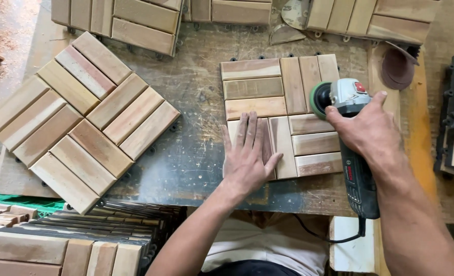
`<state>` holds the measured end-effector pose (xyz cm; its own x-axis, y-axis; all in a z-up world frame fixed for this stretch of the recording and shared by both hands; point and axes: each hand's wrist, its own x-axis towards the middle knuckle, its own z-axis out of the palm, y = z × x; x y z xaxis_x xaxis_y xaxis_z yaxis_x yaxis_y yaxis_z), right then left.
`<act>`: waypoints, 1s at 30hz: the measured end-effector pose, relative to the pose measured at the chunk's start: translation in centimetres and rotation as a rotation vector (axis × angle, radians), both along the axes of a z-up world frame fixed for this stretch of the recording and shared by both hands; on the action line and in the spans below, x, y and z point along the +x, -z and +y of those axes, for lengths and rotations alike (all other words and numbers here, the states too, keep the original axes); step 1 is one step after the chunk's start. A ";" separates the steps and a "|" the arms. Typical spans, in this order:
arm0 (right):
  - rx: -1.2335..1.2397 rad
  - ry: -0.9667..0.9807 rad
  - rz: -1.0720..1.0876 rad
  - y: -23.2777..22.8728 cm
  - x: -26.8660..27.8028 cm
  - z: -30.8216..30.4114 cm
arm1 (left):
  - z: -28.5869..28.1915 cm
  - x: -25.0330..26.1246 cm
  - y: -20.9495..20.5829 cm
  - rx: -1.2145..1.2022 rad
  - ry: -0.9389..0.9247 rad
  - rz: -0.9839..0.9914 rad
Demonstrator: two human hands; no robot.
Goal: The person uses an angle grinder with a sanding disc to smooth the surface of a wooden tile composed of multiple rectangular blocks. They move the tool across the tile's surface, occasionally repositioning the tile to access different areas.
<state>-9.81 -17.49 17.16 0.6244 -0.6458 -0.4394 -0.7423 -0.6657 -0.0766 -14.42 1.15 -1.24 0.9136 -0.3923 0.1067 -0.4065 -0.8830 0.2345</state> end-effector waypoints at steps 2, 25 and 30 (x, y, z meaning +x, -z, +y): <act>-0.026 -0.072 0.006 1.0 0.3 0.5 | 0.2 -0.1 0.0 0.018 -0.006 -0.008; 0.006 0.096 -0.101 0.8 -1.6 -6.6 | 0.0 0.0 0.4 -0.023 0.012 -0.091; 0.132 0.114 -0.217 1.4 -5.6 -9.3 | -2.4 -0.3 -0.1 0.120 0.004 -0.083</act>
<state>-15.40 -26.83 15.73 0.6399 -0.6632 -0.3882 -0.7685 -0.5525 -0.3228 -14.73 -1.22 -1.17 0.9022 -0.4101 0.1337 -0.4234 -0.9011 0.0931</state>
